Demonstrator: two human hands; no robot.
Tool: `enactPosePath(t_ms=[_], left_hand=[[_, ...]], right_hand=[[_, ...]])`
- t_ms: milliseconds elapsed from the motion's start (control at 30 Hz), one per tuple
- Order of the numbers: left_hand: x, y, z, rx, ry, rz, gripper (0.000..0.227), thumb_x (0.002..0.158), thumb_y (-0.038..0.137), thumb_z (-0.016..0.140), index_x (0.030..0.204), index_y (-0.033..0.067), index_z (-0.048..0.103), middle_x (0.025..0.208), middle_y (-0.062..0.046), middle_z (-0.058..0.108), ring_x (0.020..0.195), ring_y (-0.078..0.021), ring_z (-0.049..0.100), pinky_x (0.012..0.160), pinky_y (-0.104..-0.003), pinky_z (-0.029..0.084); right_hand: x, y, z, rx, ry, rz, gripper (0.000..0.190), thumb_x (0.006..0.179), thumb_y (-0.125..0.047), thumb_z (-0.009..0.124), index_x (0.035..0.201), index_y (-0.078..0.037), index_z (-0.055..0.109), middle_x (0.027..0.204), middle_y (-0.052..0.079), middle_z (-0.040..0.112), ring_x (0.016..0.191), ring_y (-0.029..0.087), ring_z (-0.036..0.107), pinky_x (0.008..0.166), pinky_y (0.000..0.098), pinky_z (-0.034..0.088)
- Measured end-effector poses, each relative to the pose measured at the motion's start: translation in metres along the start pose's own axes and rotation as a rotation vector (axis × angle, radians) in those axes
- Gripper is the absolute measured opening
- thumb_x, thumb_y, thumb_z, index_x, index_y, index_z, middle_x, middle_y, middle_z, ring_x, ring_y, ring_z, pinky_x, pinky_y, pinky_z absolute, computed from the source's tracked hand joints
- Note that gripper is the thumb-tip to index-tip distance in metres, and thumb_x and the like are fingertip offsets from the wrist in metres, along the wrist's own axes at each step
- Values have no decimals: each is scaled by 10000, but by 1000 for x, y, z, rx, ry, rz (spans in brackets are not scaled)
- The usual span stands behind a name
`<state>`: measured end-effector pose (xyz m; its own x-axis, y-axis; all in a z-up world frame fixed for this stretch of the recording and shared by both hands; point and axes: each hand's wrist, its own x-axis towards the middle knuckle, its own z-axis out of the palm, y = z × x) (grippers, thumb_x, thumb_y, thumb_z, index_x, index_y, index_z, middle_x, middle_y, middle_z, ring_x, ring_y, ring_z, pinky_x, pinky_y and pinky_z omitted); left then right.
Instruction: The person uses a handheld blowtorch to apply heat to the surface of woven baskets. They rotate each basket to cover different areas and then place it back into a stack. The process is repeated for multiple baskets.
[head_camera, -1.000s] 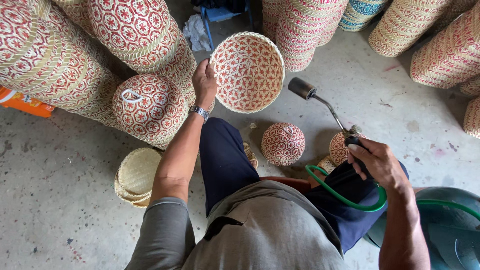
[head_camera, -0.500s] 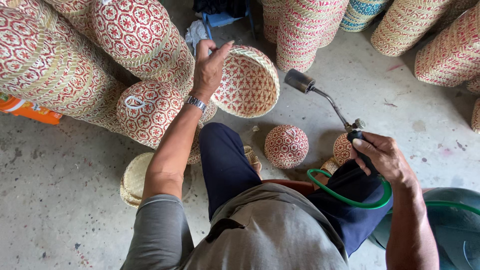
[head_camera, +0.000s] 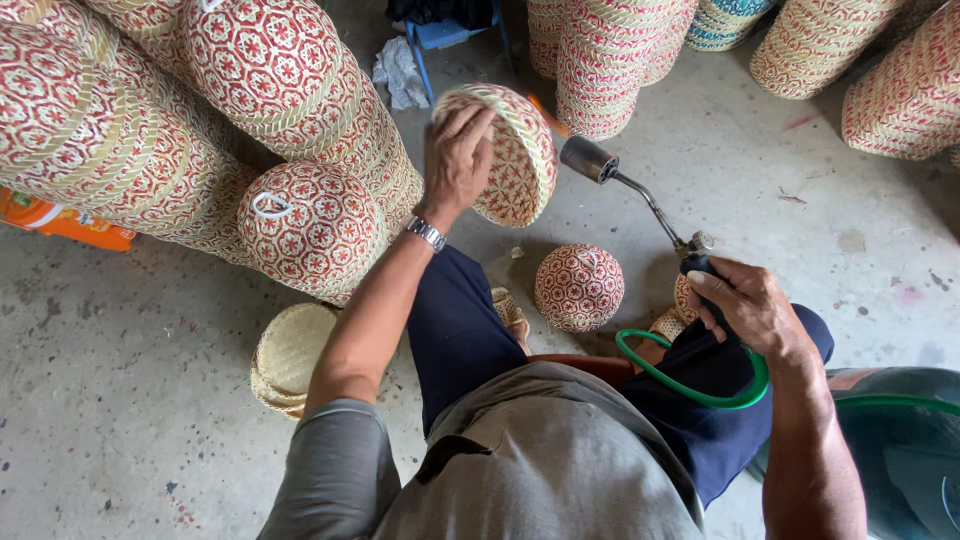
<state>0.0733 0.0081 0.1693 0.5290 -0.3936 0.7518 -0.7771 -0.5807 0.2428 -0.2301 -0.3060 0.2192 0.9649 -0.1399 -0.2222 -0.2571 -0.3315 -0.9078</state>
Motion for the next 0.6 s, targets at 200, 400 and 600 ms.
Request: enactPosePath(t_ms=[200, 400, 600], left_hand=[[-82, 10, 91, -544, -81, -542, 386, 944, 225, 756, 1281, 91, 625, 1195, -155, 715, 1029, -232, 745, 856, -362, 653], [-169, -12, 132, -375, -446, -685, 467, 924, 265, 721, 1313, 32, 611, 1166, -185, 728, 1027, -282, 736, 867, -380, 598], [-234, -25, 154, -271, -785, -700, 531, 875, 363, 737, 1269, 20, 644, 1138, -225, 729, 1072, -343, 705, 945, -425, 556]], right_hand=[[8, 13, 9, 5, 41, 17, 321, 1048, -182, 569, 804, 17, 630, 609, 55, 559, 477, 112, 486, 458, 289, 396], [4, 45, -7, 247, 260, 51, 227, 1081, -164, 584, 946, 8, 645, 766, 72, 629, 563, 114, 530, 474, 277, 425], [21, 83, -20, 440, 320, 64, 236, 1106, -216, 626, 1013, 1, 632, 827, 85, 639, 623, 125, 568, 504, 267, 453]])
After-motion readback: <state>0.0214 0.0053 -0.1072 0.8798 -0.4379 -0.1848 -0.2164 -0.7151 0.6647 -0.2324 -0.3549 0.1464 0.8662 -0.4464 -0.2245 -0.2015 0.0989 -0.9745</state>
